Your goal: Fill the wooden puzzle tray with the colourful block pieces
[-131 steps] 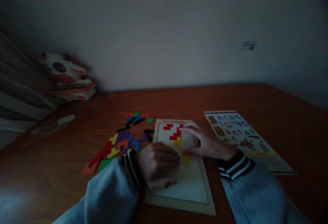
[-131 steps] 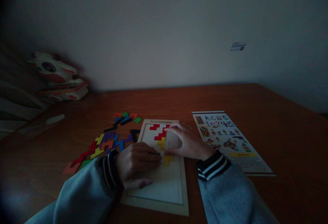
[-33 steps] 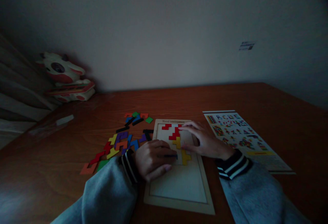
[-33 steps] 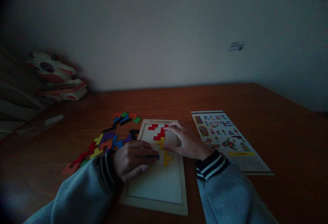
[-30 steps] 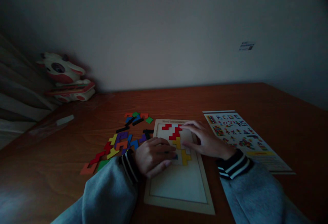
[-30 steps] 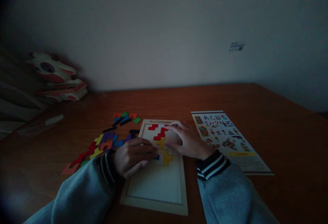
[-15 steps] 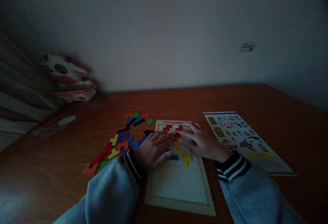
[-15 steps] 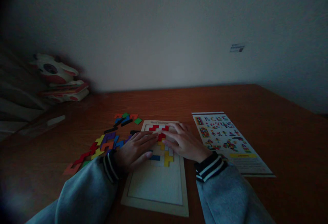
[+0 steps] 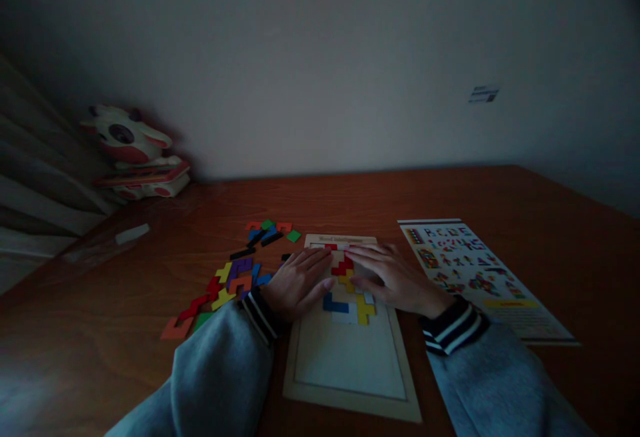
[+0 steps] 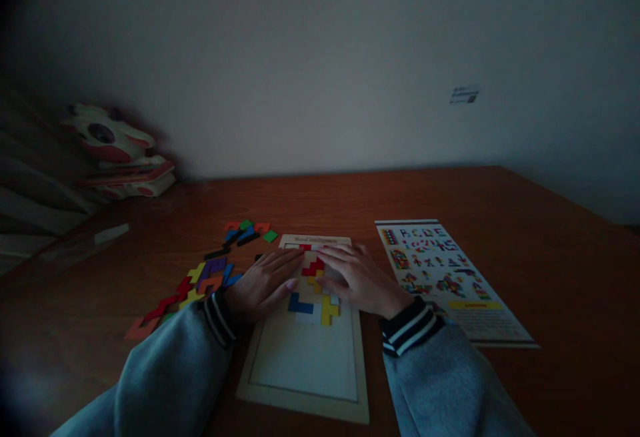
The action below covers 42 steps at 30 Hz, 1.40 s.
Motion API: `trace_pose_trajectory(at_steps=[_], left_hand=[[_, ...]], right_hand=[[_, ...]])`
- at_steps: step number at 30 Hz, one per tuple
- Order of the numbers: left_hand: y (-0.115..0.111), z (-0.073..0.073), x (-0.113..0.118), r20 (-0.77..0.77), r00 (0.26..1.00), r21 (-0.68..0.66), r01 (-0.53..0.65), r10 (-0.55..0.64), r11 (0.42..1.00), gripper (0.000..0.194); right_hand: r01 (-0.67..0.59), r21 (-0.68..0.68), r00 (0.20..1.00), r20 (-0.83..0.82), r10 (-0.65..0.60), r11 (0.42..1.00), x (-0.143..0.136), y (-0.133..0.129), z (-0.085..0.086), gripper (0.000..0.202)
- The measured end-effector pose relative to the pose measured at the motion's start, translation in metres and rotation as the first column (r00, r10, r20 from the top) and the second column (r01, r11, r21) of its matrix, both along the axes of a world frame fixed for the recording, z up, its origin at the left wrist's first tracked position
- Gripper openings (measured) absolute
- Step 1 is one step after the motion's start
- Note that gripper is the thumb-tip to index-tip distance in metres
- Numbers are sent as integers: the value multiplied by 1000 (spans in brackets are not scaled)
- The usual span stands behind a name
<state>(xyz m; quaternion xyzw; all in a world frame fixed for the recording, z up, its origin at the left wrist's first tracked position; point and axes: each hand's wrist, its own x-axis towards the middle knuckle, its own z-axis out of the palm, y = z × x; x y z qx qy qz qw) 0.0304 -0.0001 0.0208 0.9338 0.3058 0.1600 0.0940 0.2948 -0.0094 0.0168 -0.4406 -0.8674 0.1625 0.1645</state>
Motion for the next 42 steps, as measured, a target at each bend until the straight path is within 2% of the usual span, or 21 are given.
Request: trace_pose_trajectory(at_steps=[28, 35, 42], left_hand=[[1, -5, 0, -43, 998, 1, 49, -49, 999, 54], [0, -5, -2, -8, 999, 36, 50, -50, 998, 53], [-1, -2, -3, -25, 998, 40, 52, -51, 998, 54]], right_hand=[[27, 8, 1000, 6, -27, 1000, 4, 2, -9, 59], [70, 67, 998, -11, -70, 995, 18, 5, -2, 73], [81, 31, 997, -2, -81, 996, 31, 4, 0, 95]])
